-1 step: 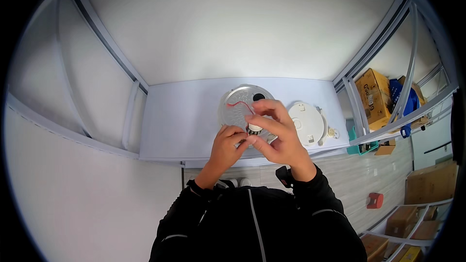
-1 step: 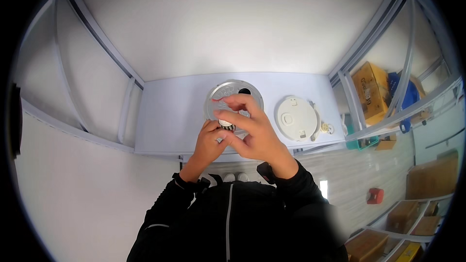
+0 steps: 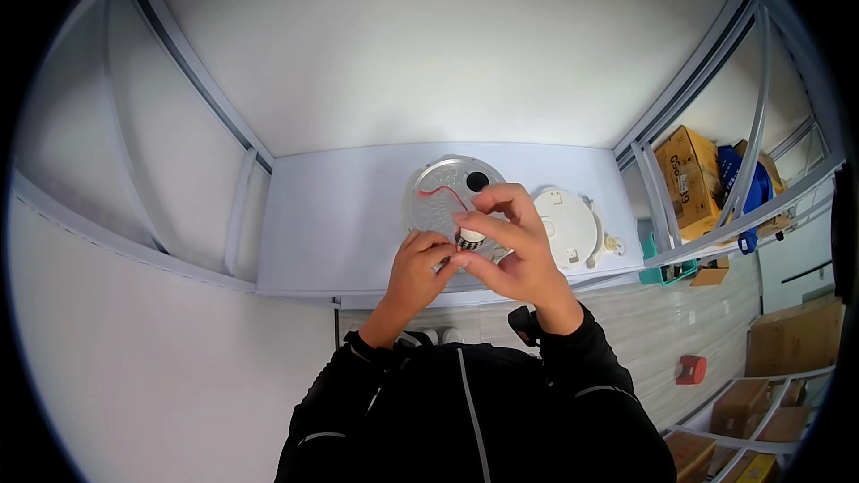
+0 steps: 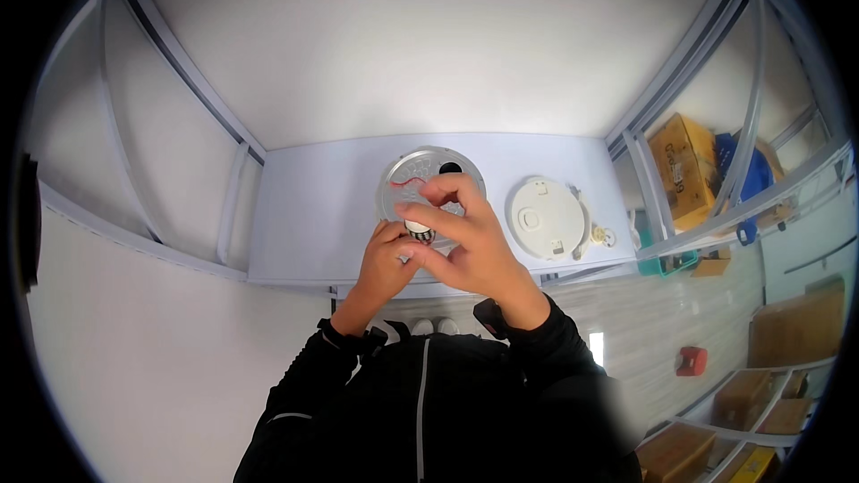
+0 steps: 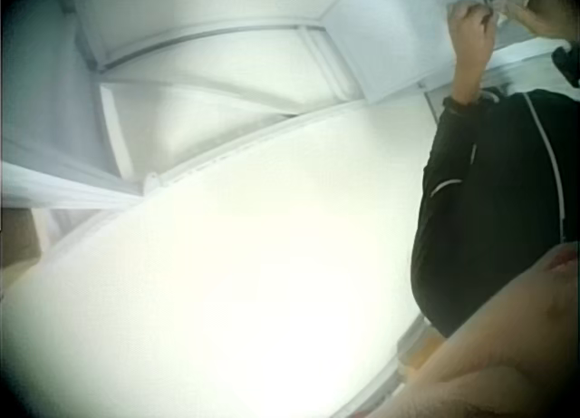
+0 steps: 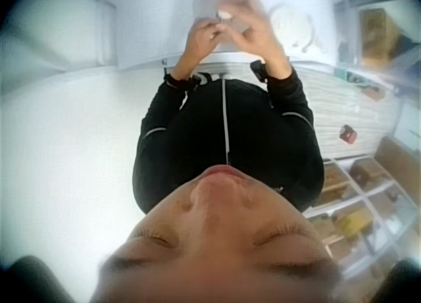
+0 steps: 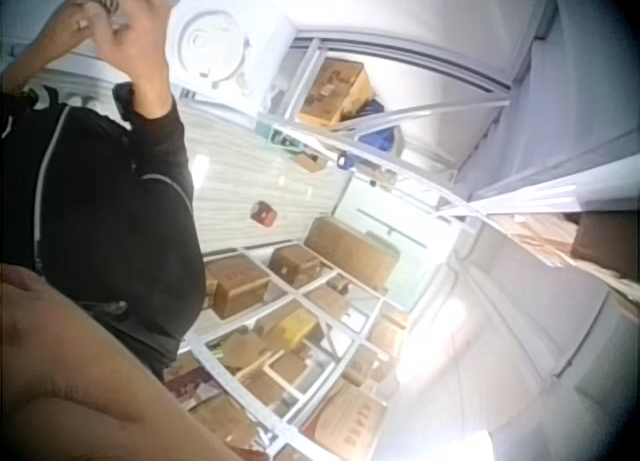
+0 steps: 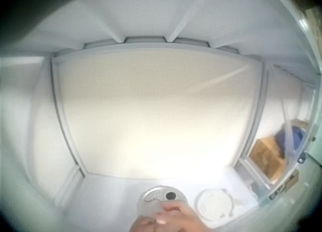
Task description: The person uses a screwdriver to remove screws from the lid of a white appliance, then opens the lid to access the interior. They continue to unscrew components inside the appliance and place the removed parts on the table.
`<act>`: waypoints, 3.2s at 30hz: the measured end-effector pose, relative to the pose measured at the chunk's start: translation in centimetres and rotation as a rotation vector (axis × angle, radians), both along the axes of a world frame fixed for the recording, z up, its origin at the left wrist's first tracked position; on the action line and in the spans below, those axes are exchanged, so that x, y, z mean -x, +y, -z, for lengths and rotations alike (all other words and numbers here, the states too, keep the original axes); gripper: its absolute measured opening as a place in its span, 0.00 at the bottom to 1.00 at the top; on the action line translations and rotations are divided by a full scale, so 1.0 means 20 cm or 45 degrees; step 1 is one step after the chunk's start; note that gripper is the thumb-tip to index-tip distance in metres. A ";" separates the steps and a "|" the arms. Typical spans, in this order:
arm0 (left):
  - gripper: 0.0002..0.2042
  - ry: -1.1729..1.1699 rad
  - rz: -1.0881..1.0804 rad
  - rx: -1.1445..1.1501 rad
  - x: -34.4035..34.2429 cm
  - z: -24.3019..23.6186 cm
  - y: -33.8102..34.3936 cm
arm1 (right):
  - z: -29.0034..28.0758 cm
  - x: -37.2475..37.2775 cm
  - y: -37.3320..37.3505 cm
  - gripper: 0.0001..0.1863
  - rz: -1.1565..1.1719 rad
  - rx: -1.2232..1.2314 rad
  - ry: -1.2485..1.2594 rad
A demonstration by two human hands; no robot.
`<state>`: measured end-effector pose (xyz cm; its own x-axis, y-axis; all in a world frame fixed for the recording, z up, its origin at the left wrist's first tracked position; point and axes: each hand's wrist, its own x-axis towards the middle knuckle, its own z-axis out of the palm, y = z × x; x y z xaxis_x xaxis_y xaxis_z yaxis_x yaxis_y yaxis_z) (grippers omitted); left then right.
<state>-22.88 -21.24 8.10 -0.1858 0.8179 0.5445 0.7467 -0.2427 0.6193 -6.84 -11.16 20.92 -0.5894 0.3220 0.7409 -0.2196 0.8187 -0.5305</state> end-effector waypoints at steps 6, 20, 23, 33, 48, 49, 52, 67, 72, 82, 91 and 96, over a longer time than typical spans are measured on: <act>0.09 0.029 0.007 -0.034 0.00 0.00 0.00 | 0.02 -0.03 0.00 0.24 0.058 0.144 -0.034; 0.09 0.065 0.009 -0.012 0.00 -0.01 0.00 | -0.03 -0.02 -0.01 0.23 -0.051 0.165 -0.078; 0.10 0.075 -0.007 0.011 -0.01 -0.01 -0.01 | -0.01 -0.01 -0.01 0.23 -0.110 0.105 -0.010; 0.09 0.027 -0.002 -0.017 -0.01 -0.01 0.00 | 0.00 -0.01 0.00 0.22 -0.077 0.232 -0.020; 0.08 0.035 0.001 0.028 -0.01 -0.02 0.01 | -0.02 -0.03 0.00 0.21 0.011 0.244 0.002; 0.07 0.056 -0.003 0.032 -0.01 -0.03 0.01 | -0.01 -0.03 0.00 0.22 0.065 0.117 0.008; 0.07 0.045 0.003 0.040 -0.01 -0.03 0.00 | 0.02 -0.06 0.00 0.23 0.106 0.083 -0.071; 0.09 0.058 0.027 0.131 -0.01 -0.07 0.00 | -0.02 -0.08 -0.03 0.21 0.077 0.230 -0.070; 0.12 0.240 0.024 0.250 0.01 -0.10 0.02 | -0.02 -0.06 -0.01 0.20 -0.049 0.181 -0.046; 0.09 0.379 0.135 0.301 0.04 -0.15 0.06 | -0.01 -0.05 0.01 0.22 -0.032 0.093 -0.030; 0.09 0.406 0.202 0.560 0.07 -0.18 0.09 | -0.06 -0.05 -0.01 0.23 -0.128 0.183 -0.055; 0.11 0.305 0.184 0.659 0.05 -0.23 0.09 | -0.11 -0.02 -0.03 0.22 0.045 -0.084 0.002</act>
